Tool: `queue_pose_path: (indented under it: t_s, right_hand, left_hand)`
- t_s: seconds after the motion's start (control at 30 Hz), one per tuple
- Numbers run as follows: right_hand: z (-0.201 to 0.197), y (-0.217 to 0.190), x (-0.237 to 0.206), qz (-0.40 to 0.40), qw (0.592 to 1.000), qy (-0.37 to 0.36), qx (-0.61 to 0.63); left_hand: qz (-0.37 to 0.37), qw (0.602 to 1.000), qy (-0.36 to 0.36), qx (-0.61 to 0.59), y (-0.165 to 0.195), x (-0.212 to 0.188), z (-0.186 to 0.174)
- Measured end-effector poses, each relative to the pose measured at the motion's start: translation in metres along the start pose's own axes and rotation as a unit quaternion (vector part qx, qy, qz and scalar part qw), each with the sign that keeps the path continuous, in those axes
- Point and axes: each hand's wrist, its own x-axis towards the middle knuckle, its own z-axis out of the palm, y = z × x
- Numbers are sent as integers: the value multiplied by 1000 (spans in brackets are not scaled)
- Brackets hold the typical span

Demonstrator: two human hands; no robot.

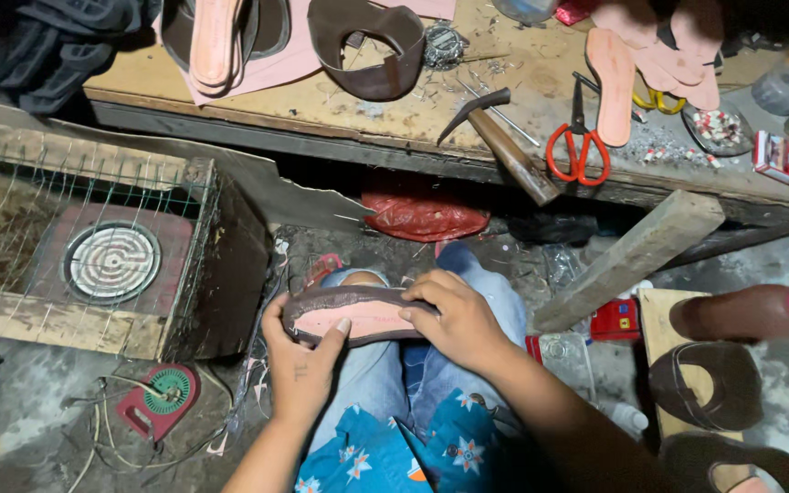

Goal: The person sits on the floor and repairs a brown slip-on shoe. They use a hammer to drive nails into the sole, then use pliers to pull and trim the nails. The person repeatedly checks the shoe's fit and alignment while working.

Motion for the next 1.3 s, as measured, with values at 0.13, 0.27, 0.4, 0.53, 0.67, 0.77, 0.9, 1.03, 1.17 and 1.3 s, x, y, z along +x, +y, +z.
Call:
queue_pose_path:
  t_s: [0.13, 0.27, 0.4, 0.53, 0.67, 0.77, 0.9, 1.03, 1.17, 1.3]
  right_hand:
    - [8, -17, 1, -57, 994, 0, -97]
    - [13, -24, 5, -113, 983, 36, -141]
    - [17, -18, 8, -145, 973, 48, -173]
    - [18, -13, 8, -167, 967, 56, -187]
    - [16, -14, 12, -162, 968, 57, -182]
    - [9, -19, 6, -156, 970, 35, -185]
    - [-15, -33, -39, -36, 981, -12, -191]
    - [-47, -42, -117, 165, 951, -157, -208]
    - [-48, -34, -166, 433, 882, -168, -80]
    - [-55, -19, -172, 472, 873, -59, 110]
  left_hand:
    - [229, 922, -76, 302, 14, 17, -14]
    - [125, 903, -205, 357, 28, 32, -1]
    - [132, 917, -183, 328, 29, 35, 6]
    - [107, 926, -175, 317, 24, 32, 12]
    - [88, 932, -155, 315, 23, 30, 19]
    - [75, 934, -144, 318, 23, 24, 21]
    - [111, 930, -86, 341, 21, 10, 22]
    - [155, 920, -77, 353, 21, 2, 18]
    - [105, 888, -210, 395, 31, 13, 2]
    - [34, 869, -320, 374, 41, 30, -12]
